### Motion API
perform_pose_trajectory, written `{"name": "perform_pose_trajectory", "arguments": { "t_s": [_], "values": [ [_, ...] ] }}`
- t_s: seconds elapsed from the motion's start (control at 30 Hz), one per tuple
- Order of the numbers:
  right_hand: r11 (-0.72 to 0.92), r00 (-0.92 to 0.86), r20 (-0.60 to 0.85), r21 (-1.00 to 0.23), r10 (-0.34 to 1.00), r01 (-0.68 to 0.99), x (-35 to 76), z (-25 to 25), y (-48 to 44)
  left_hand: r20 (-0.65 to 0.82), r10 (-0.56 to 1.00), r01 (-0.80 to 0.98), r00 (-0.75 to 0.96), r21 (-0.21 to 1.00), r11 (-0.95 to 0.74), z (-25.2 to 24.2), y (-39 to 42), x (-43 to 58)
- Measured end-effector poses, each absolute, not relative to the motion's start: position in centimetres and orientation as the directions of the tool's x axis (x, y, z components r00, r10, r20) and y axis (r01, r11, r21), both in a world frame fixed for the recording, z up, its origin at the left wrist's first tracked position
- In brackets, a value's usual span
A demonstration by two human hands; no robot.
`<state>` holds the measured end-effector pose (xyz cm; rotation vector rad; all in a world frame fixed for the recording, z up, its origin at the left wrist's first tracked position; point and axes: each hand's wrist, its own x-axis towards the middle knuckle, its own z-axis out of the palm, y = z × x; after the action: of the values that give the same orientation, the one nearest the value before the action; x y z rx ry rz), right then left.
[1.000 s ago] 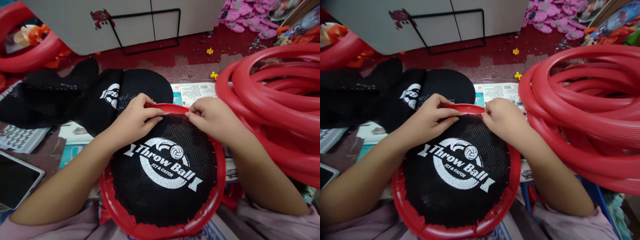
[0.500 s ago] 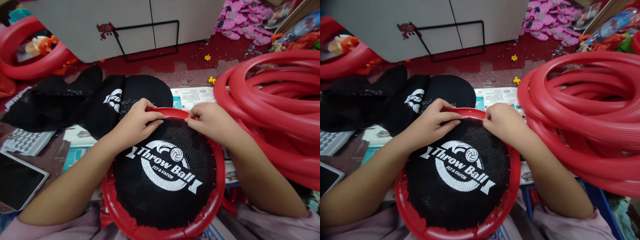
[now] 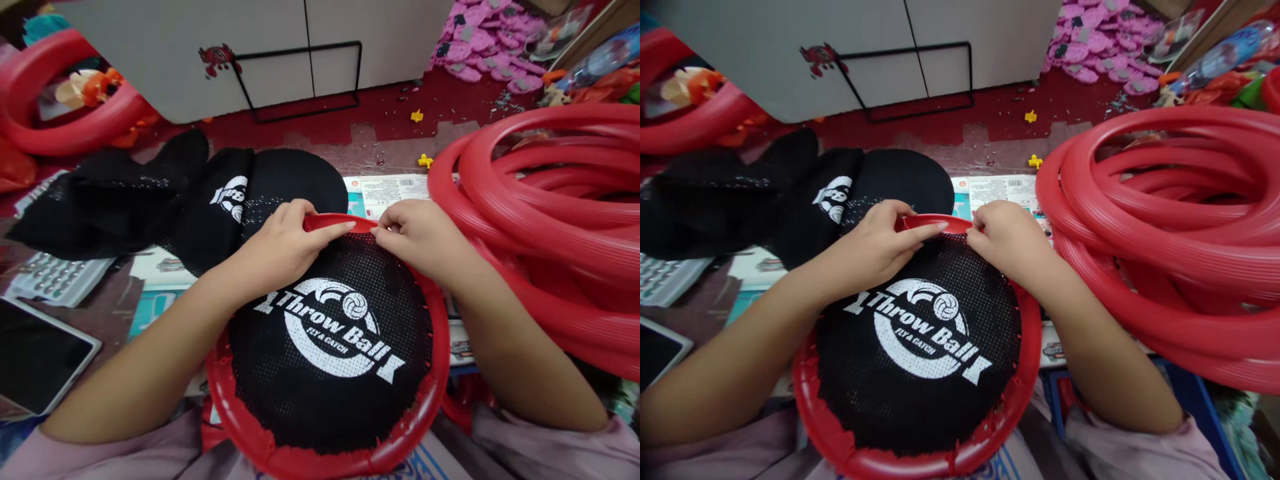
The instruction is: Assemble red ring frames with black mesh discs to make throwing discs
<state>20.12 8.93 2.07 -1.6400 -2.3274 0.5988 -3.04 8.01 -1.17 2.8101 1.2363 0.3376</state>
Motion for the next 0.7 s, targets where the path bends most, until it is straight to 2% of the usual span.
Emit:
{"name": "perform_pose_trajectory", "arguments": {
  "t_s": [0.23,0.4,0.57,0.63,0.7],
  "values": [
    [0.270,-0.334,-0.125,-0.365,0.934,0.891,20.0,2.0,9.2,0.020,0.757,0.757,0.654,-0.032,-0.653,-1.0,7.9,-2.3],
    [0.226,-0.293,-0.208,-0.297,0.933,0.928,19.8,2.2,9.1,-0.056,0.800,0.796,0.598,-0.073,-0.600,-0.7,7.7,-1.8],
    [0.240,-0.299,-0.186,-0.285,0.936,0.928,19.5,2.0,8.8,-0.092,0.814,0.818,0.573,0.002,-0.576,-0.7,8.2,-1.2],
    [0.253,-0.298,-0.136,-0.272,0.945,0.928,19.8,2.4,8.6,-0.071,0.787,0.789,0.613,0.105,-0.606,0.0,8.6,-1.8],
    [0.246,-0.266,-0.053,-0.237,0.963,0.940,20.7,3.4,8.3,0.019,0.774,0.749,0.633,0.236,-0.619,1.4,8.3,-3.5]
  ]
}}
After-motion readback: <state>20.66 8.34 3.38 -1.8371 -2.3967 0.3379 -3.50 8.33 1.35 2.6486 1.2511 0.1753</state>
